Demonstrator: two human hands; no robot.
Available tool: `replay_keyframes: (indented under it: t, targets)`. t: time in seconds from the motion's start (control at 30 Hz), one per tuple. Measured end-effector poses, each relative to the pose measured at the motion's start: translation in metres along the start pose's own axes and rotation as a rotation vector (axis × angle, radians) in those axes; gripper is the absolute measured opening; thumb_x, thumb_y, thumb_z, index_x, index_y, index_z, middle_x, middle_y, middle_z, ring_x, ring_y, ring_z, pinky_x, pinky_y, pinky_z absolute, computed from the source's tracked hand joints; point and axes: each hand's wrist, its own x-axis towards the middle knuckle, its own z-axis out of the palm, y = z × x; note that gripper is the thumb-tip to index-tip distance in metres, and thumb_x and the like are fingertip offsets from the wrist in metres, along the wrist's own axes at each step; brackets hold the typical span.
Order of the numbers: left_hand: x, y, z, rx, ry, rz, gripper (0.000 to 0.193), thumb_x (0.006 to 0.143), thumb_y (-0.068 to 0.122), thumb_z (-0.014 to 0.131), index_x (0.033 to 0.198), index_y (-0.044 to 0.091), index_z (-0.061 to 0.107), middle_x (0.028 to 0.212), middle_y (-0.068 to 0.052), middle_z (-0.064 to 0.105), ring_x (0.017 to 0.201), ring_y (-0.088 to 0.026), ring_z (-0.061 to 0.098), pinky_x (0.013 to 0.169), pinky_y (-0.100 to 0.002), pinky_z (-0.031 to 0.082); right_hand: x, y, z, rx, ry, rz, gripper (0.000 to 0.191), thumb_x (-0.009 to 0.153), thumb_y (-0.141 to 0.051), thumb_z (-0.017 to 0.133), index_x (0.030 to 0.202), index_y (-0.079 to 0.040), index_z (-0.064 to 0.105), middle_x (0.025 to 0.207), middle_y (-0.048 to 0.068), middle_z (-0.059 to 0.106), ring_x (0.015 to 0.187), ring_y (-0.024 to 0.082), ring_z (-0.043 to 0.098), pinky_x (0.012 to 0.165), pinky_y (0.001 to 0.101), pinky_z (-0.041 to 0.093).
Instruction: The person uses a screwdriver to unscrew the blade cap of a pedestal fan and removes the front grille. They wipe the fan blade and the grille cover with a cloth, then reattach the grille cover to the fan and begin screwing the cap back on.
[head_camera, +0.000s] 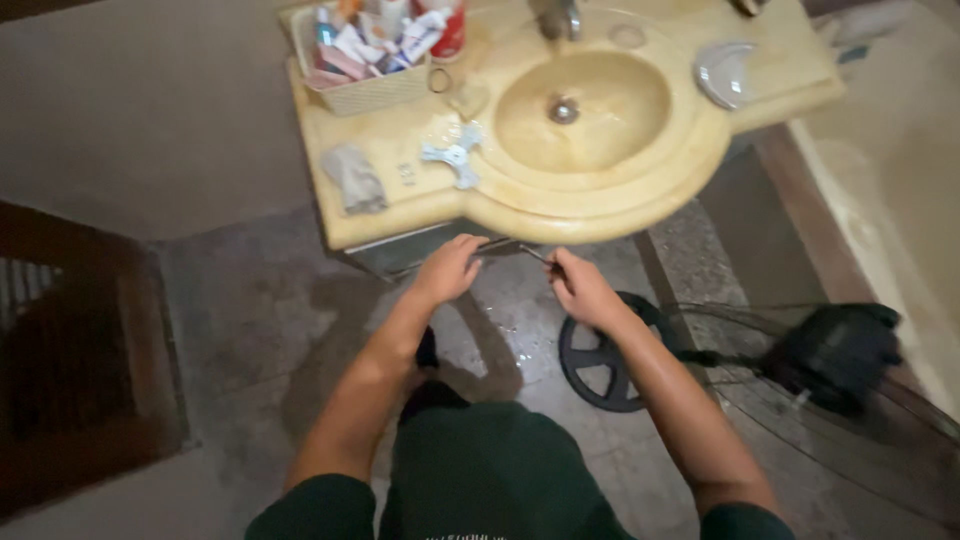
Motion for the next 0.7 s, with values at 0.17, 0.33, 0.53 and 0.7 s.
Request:
replay_keyframes:
  t: [0.17, 0.33, 0.53, 0.7]
  targets:
    - [0.015, -0.077, -0.043, -0.019, -0.024, 0.002, 0.038, 0.092, 0.015, 0.064, 0.129, 0.008, 0.061, 0.123, -0.015, 0.065, 0.11, -0.039, 0.063, 0.091, -0.047, 0.052, 0.088, 0.009, 0.05, -0.129, -0.009, 0.085, 0.015, 0.088, -0.013, 0.069, 0.095, -0.001, 0.064, 0.075, 0.017, 0.068, 0.067, 0.03, 0.067, 0.065, 0.0394, 0.053]
    - [0.032, -0.13, -0.083, 0.005, -0.074, -0.074, 0.034, 0.094, 0.018, 0.063, 0.127, 0.012, 0.064, 0.122, -0.013, 0.067, 0.11, -0.037, 0.063, 0.09, -0.047, 0.053, 0.169, 0.029, 0.098, -0.217, 0.106, 0.251, 0.021, 0.089, -0.024, 0.071, 0.09, -0.003, 0.068, 0.072, 0.017, 0.068, 0.067, 0.034, 0.068, 0.066, 0.0417, 0.054]
    - [0.055, -0.154, -0.105, -0.012, -0.08, -0.094, 0.033, 0.094, 0.019, 0.061, 0.126, 0.013, 0.065, 0.121, -0.012, 0.067, 0.11, -0.036, 0.064, 0.09, -0.047, 0.053, 0.22, 0.055, 0.123, -0.283, 0.28, 0.461, 0.028, 0.085, -0.029, 0.075, 0.091, -0.002, 0.072, 0.078, 0.019, 0.071, 0.075, 0.036, 0.071, 0.072, 0.0427, 0.056]
    - [0.068, -0.154, -0.103, -0.089, -0.105, -0.143, 0.031, 0.094, 0.018, 0.061, 0.124, 0.011, 0.066, 0.121, -0.013, 0.067, 0.11, -0.036, 0.064, 0.091, -0.046, 0.053, 0.247, 0.066, 0.129, -0.238, 0.39, 0.57, 0.043, 0.078, -0.03, 0.081, 0.105, 0.001, 0.068, 0.083, 0.02, 0.073, 0.078, 0.036, 0.072, 0.072, 0.0429, 0.056]
